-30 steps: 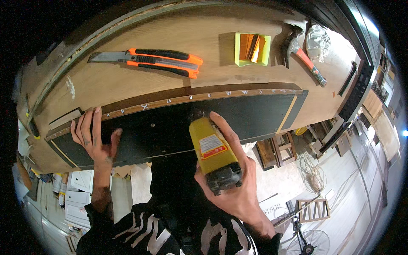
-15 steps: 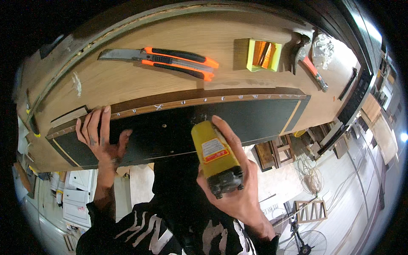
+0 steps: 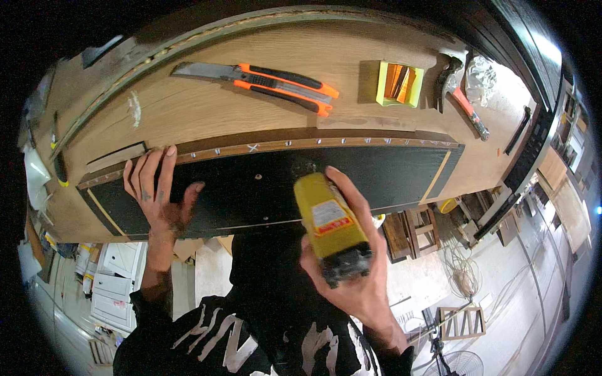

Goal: The person assembles a wooden panel by arranging thin wooden slats on a black base, then uses a hammer and a pneumatic nail gun to secure the slats. The person flips the panel and continues fastening slats along the edges, then stacks the finished panel with others.

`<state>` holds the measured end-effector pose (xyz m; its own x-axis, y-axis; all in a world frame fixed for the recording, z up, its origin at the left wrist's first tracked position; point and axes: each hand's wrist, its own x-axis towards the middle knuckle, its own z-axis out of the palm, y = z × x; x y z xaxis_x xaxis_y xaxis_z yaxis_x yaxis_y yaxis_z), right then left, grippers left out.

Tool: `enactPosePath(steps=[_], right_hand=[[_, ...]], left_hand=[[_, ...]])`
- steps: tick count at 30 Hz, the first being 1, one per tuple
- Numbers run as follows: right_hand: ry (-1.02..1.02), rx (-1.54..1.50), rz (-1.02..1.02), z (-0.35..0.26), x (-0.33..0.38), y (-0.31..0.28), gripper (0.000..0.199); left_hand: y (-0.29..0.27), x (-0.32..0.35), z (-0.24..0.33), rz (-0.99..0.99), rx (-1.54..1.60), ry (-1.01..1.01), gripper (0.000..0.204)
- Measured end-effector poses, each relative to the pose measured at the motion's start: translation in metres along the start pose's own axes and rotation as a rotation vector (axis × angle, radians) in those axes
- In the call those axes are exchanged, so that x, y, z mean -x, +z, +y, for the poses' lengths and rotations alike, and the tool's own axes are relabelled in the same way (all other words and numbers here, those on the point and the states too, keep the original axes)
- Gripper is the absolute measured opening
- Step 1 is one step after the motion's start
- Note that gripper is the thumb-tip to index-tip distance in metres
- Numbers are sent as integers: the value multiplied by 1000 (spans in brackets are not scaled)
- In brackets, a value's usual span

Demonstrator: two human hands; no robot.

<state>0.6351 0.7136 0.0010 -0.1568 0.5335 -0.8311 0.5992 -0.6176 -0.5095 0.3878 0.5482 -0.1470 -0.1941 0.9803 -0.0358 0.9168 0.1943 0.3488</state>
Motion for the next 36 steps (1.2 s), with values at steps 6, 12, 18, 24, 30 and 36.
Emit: enactPosePath(steps=[6,12,18,24,30,36], right_hand=[[-77,66,81,34,41,-10,79],[-301,65,125,59,73,7,76],[-200,23,192,64,90,43,72],[-173,-193,290,49,59,58,73],[-91,-191,368,17,15,51,70],[-65,-184,340,6,8,55,68]], left_hand=[[-31,46,-60,69,-131,-98,77],[-58,64,-105,55,-167,-282,81],[-80,66,-138,-43,-137,-325,81],[-79,76,-154,-80,118,-353,80],[-85,62,-166,-136,159,-271,79],[-91,60,-165,-173,156,-274,79]])
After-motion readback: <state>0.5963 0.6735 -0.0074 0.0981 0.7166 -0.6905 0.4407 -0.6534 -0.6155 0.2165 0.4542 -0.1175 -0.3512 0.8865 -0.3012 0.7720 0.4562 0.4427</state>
